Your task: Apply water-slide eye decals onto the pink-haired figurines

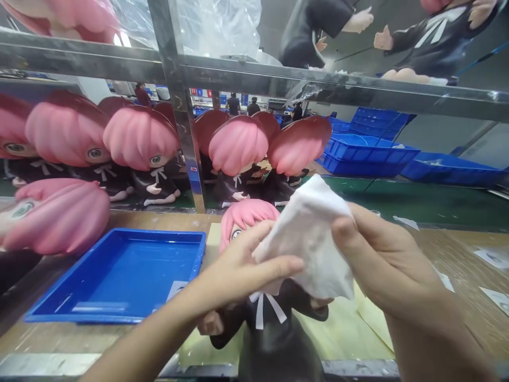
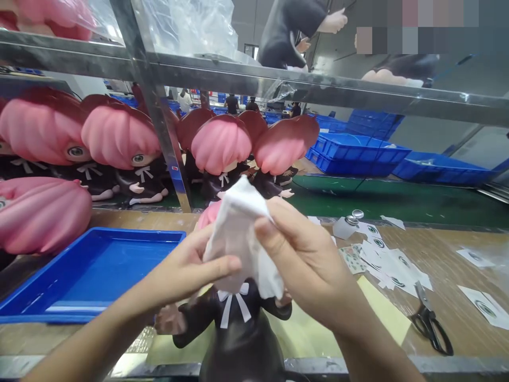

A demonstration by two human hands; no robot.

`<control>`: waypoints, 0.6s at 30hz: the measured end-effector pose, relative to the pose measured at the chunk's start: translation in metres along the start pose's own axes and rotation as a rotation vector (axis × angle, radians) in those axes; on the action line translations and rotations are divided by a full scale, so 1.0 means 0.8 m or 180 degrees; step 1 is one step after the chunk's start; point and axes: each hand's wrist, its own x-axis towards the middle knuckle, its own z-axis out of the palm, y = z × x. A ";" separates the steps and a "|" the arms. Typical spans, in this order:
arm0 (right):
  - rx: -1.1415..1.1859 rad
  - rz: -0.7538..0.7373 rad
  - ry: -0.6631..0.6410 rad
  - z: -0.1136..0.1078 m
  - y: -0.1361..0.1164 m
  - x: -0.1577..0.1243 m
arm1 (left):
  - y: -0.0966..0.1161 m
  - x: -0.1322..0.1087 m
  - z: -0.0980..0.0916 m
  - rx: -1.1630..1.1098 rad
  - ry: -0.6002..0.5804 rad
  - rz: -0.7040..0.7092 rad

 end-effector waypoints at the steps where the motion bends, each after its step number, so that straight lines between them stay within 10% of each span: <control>1: -0.0428 -0.0235 -0.0034 -0.004 -0.001 0.008 | 0.001 0.007 -0.004 -0.0119 -0.0029 -0.0072; 18: 0.0327 0.0414 0.1529 -0.051 0.014 0.037 | 0.003 0.009 -0.049 -0.0491 -0.0101 -0.0191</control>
